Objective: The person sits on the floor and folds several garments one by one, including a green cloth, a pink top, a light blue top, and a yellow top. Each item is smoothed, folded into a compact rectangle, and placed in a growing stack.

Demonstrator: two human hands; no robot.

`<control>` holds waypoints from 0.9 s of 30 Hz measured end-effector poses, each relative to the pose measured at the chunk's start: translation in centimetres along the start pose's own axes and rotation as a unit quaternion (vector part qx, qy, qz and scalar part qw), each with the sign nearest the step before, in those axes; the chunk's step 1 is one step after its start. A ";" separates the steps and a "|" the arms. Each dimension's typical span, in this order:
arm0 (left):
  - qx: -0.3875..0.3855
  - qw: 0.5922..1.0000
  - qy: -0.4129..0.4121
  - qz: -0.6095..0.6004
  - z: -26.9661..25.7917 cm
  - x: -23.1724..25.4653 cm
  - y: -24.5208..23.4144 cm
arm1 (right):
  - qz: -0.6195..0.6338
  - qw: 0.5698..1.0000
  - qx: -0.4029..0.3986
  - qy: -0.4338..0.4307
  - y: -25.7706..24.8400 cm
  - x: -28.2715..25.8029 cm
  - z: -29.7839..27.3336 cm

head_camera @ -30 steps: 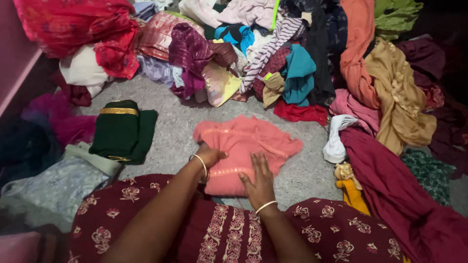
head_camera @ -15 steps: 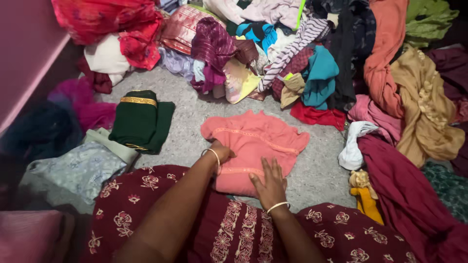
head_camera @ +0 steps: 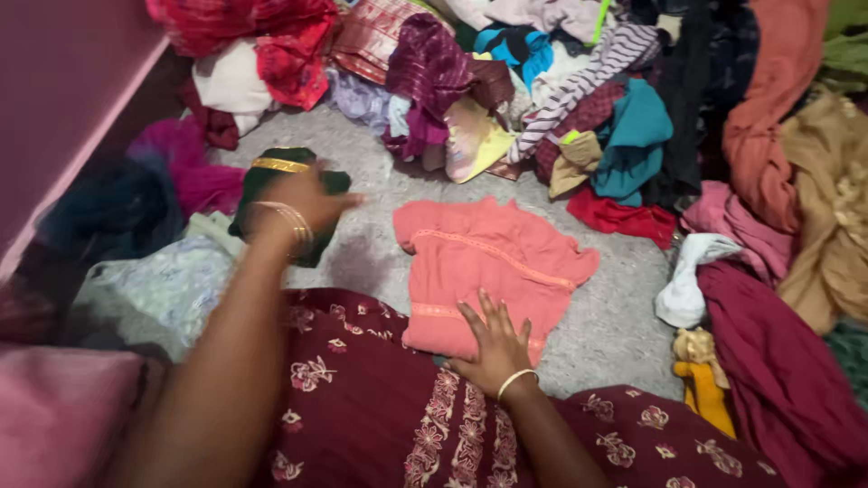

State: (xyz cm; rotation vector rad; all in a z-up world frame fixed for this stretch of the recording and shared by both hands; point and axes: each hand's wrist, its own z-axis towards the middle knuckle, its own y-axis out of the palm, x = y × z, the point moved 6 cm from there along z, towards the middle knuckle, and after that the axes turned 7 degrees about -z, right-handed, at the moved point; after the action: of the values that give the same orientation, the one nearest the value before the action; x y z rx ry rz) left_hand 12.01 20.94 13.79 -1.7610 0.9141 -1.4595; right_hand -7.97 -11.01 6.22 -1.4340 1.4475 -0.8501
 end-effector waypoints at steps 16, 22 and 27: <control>0.040 0.905 -0.423 -0.030 -5.6 -24.3 1.5 | 0.046 0.997 0.067 -0.011 2.5 1.3 1.8; 0.058 0.885 -0.453 -0.092 -5.5 -22.7 -0.2 | 0.053 0.996 0.077 -0.009 3.5 1.8 2.2; 0.068 0.883 -0.453 -0.104 -1.1 -21.3 -0.6 | 0.010 0.996 0.088 -0.006 4.2 1.5 2.9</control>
State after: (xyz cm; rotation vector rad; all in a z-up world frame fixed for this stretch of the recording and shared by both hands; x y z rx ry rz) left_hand 8.19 39.13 3.35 -2.1405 0.1243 -0.6128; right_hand -6.72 -11.78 1.05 -1.2899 1.3407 -0.9310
